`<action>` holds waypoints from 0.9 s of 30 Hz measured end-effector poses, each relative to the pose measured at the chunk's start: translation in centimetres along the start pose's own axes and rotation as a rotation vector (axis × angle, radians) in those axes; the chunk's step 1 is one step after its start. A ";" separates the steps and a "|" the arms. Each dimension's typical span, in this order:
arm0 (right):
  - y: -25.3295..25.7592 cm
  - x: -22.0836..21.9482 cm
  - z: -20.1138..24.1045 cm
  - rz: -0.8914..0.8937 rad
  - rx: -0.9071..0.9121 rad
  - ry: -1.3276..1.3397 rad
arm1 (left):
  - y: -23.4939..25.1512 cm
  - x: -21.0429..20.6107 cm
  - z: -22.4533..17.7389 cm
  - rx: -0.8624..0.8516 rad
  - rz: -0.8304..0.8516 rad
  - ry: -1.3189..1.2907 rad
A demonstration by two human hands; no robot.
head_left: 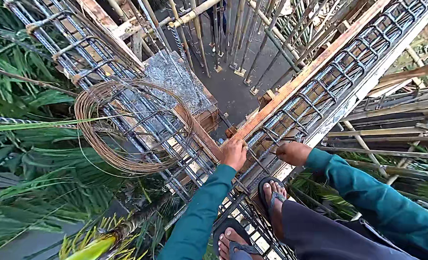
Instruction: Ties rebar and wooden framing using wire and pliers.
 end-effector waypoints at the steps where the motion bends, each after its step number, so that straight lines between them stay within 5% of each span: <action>1: 0.2 0.0 0.1 -0.006 -0.001 -0.030 | -0.1 -0.2 0.1 0.025 -0.005 0.004; 7: -1.0 1.8 4.1 0.008 -0.137 -0.262 | -0.7 -0.5 0.1 0.317 -0.079 -0.035; 12: -0.6 2.4 6.7 -0.014 -0.186 -0.298 | 0.6 -0.6 1.6 0.598 0.121 -0.067; 27: -1.2 1.3 6.2 -0.059 -0.148 -0.264 | 0.7 -1.1 1.8 0.675 0.186 0.007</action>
Point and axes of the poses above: each hand's wrist, its own y-axis towards the middle knuckle, its own x-axis out of the back of the hand, z = x × y, the point moved 4 cm from there along y, towards the middle knuckle, and after that the axes turned 11 degrees about -z, right-handed, at the moved point
